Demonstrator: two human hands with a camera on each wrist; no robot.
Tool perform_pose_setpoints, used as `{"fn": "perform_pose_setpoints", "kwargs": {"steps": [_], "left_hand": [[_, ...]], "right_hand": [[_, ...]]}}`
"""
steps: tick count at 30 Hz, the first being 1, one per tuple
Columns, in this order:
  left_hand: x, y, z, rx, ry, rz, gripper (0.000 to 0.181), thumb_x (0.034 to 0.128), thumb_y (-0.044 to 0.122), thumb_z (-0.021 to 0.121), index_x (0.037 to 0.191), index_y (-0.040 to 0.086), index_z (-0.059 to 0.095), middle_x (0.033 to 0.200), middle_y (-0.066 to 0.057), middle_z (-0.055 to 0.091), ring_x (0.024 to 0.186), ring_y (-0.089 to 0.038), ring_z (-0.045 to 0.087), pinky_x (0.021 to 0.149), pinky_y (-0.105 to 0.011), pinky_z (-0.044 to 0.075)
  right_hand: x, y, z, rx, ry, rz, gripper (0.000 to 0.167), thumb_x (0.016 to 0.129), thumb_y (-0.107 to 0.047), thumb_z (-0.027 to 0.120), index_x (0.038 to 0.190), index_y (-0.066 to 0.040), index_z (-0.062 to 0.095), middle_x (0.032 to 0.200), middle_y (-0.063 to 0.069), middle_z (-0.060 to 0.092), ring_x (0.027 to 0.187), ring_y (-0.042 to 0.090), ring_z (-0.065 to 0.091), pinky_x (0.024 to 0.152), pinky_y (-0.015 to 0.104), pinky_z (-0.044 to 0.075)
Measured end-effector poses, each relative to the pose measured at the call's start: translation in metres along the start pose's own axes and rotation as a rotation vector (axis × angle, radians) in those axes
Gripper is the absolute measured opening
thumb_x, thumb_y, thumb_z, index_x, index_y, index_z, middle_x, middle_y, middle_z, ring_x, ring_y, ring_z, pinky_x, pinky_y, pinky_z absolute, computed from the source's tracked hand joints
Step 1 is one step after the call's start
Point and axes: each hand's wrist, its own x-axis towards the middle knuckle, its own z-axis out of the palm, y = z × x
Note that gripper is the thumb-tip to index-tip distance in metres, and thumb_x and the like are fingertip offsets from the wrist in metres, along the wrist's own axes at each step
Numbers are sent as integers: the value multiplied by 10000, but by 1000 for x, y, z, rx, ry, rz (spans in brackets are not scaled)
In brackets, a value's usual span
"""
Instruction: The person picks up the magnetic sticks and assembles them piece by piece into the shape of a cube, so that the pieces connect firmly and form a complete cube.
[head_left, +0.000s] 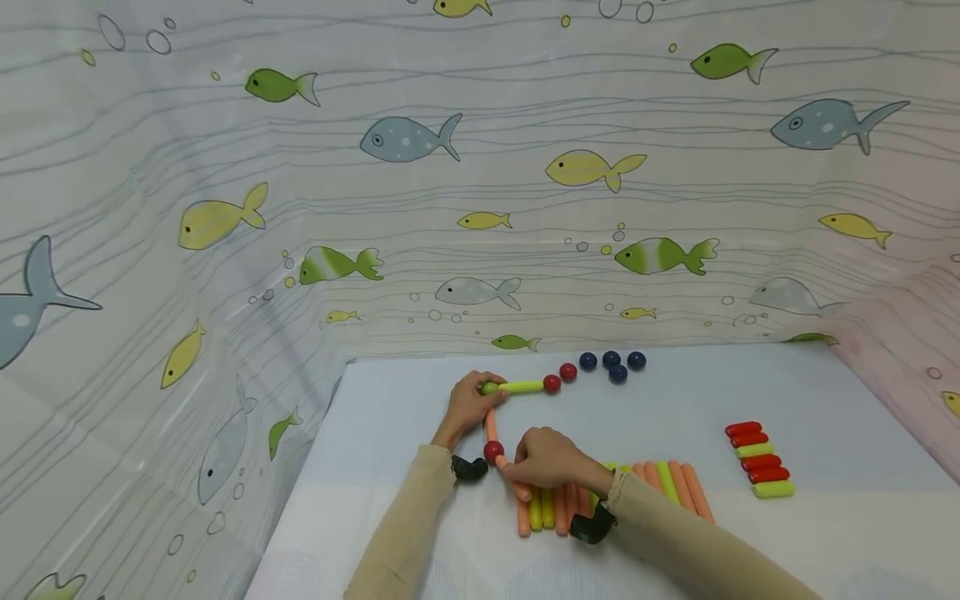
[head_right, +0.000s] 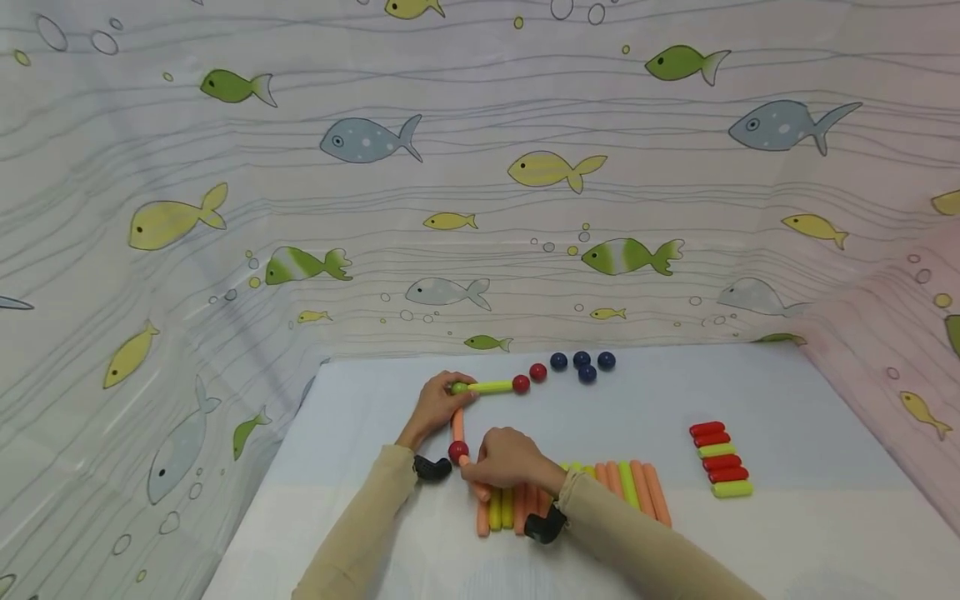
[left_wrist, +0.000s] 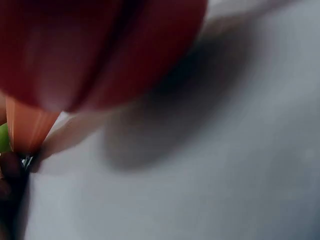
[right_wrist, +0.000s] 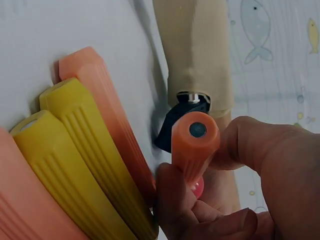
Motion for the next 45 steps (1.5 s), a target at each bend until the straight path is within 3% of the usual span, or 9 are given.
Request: {"fn": "perform_pose_setpoints", "kwargs": {"steps": [9, 16, 21, 27, 37, 45], "left_hand": [[0, 0, -1, -11, -9, 5, 241, 918, 231, 826, 1152, 173, 813, 1176, -103, 719, 981, -179, 577, 887, -339, 457], [-1, 0, -5, 10, -45, 38, 378, 910, 160, 789, 1284, 162, 738, 1261, -131, 697, 889, -185, 503, 797, -323, 404], [-1, -4, -4, 8, -48, 50, 310, 902, 146, 787, 1210, 159, 760, 1234, -109, 702, 883, -168, 500, 797, -306, 391], [0, -6, -5, -1, -40, 48, 285, 898, 132, 785, 1181, 166, 774, 1248, -110, 709, 956, -181, 528, 863, -317, 412], [2, -4, -5, 5, -35, 59, 294, 894, 123, 795, 1184, 164, 773, 1226, -113, 712, 929, -186, 516, 841, -329, 395], [1, -5, -5, -6, -45, 31, 297, 902, 138, 794, 1195, 178, 770, 1251, -110, 701, 965, -199, 523, 866, -347, 397]], "right_hand": [[2, -7, 5, -50, 34, -7, 350, 948, -340, 712, 642, -176, 665, 539, -104, 499, 480, 63, 466, 466, 212, 324], [5, -7, 8, -116, 79, -30, 319, 985, -373, 696, 745, -165, 681, 583, -87, 528, 522, 85, 504, 489, 240, 373], [4, -7, 6, -145, 84, -33, 348, 1016, -414, 672, 773, -165, 671, 596, -85, 525, 517, 85, 499, 490, 242, 371], [4, -7, 4, -157, 77, -15, 270, 1007, -344, 678, 813, -156, 675, 619, -81, 535, 517, 84, 489, 489, 238, 366], [2, -15, 0, -205, 79, -125, 285, 1046, -290, 629, 1172, -60, 739, 666, -59, 549, 602, 102, 502, 583, 267, 402], [4, -18, 2, -248, 31, -68, 295, 1052, -302, 612, 1216, -70, 694, 684, -37, 552, 585, 121, 501, 554, 267, 374]]}}
